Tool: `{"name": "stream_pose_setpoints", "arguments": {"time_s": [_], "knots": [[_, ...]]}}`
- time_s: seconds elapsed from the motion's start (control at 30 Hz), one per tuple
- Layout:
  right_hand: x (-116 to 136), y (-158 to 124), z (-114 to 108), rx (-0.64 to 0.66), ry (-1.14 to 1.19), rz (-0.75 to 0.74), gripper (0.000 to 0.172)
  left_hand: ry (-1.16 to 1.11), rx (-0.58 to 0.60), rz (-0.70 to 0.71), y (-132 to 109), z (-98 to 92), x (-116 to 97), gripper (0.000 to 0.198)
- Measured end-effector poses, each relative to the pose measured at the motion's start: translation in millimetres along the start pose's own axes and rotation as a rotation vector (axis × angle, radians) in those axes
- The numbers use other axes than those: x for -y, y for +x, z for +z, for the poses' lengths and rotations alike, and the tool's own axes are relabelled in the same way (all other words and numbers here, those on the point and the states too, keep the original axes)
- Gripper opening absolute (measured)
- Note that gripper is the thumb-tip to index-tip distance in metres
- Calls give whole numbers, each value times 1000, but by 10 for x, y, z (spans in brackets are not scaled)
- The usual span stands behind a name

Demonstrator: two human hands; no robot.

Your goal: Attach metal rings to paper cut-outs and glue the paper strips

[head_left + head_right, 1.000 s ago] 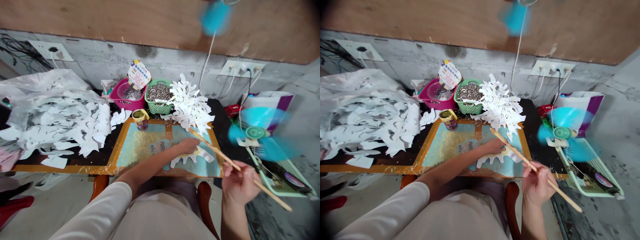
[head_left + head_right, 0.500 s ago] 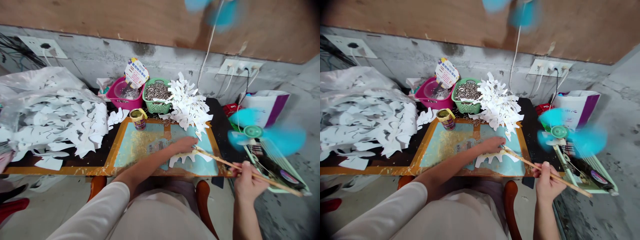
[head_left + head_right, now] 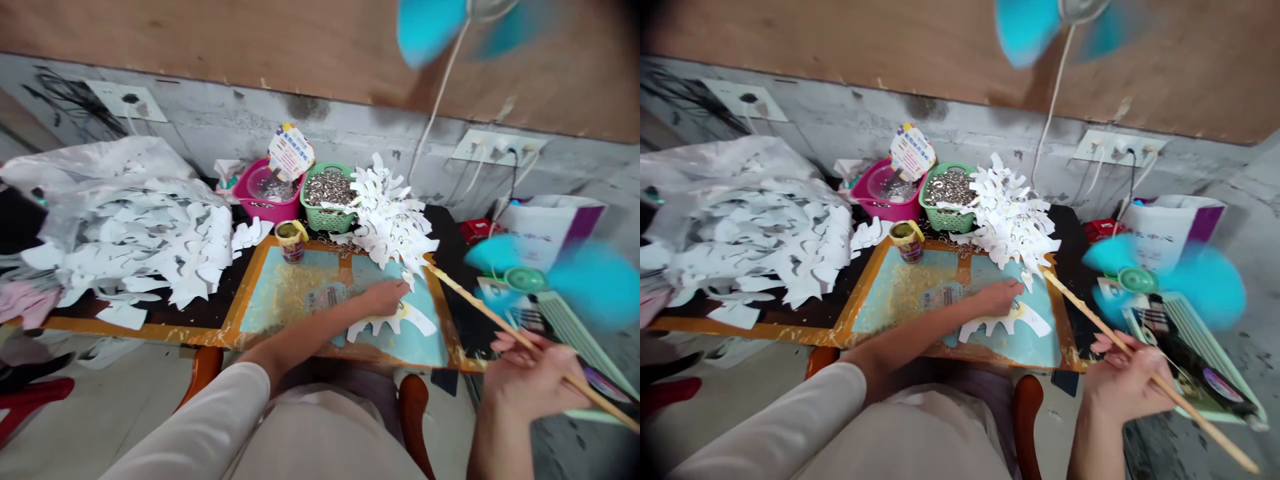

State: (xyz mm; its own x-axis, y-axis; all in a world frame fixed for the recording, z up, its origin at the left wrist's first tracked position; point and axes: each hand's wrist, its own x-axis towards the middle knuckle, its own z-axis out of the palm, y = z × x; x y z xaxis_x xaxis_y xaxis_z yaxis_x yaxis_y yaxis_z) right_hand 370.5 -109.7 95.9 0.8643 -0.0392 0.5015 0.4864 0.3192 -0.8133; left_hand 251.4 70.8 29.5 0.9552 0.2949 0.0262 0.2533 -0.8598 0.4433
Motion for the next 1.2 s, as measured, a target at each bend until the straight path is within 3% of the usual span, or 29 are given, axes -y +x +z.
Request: {"name": "stream_pose_setpoints", "arguments": {"time_s": [0.1,0.17,0.27,0.37,0.4,0.5,0.57,0.63,0.67,0.7,0.8,0.83,0.9,1.03,1.13,1.2], "knots": [[260,-24,470,126,153,24,22,36,-82,-35,-64,-9,-46,33],[428,-126,869,303,219,55,17,44,-170,-48,-167,-14,-49,31],[603,-382,1545,630,257,66,24,22,-275,-85,-473,-48,32,27],[644,-686,2230,1041,136,-37,33,5,-351,-169,-995,-174,248,21],[629,-788,2439,1114,83,-100,36,14,-386,-236,-1214,-244,349,18],[527,-1086,2934,1311,-98,-289,37,140,-486,-604,-1962,-519,701,13],[426,-1270,3133,1405,-221,-397,37,251,-575,-894,-2480,-706,936,17],[314,-1420,3234,1477,-299,-468,38,294,-628,-1061,-2949,-851,1137,27],[259,-1473,3256,1509,-311,-475,39,308,-626,-1149,-3150,-904,1219,32],[208,-1509,3266,1538,-307,-458,40,300,-550,-1263,-3322,-947,1286,37],[97,-1509,3252,1550,-246,-283,39,241,-467,-1302,-3639,-1052,1389,41],[76,-1482,3239,1521,-225,-212,39,215,-492,-1265,-3674,-1091,1392,42],[55,-1417,3201,1441,-190,-95,39,100,-654,-1144,-3636,-1176,1356,38],[59,-1345,3081,1321,-111,36,40,-505,-1223,-728,-3192,-1227,1146,25],[75,-1352,3010,1325,-86,49,40,-1068,-1452,-599,-2741,-967,869,36],[89,-1360,3009,1366,-108,-2,39,-1351,-1447,-623,-2518,-643,632,44]]}}
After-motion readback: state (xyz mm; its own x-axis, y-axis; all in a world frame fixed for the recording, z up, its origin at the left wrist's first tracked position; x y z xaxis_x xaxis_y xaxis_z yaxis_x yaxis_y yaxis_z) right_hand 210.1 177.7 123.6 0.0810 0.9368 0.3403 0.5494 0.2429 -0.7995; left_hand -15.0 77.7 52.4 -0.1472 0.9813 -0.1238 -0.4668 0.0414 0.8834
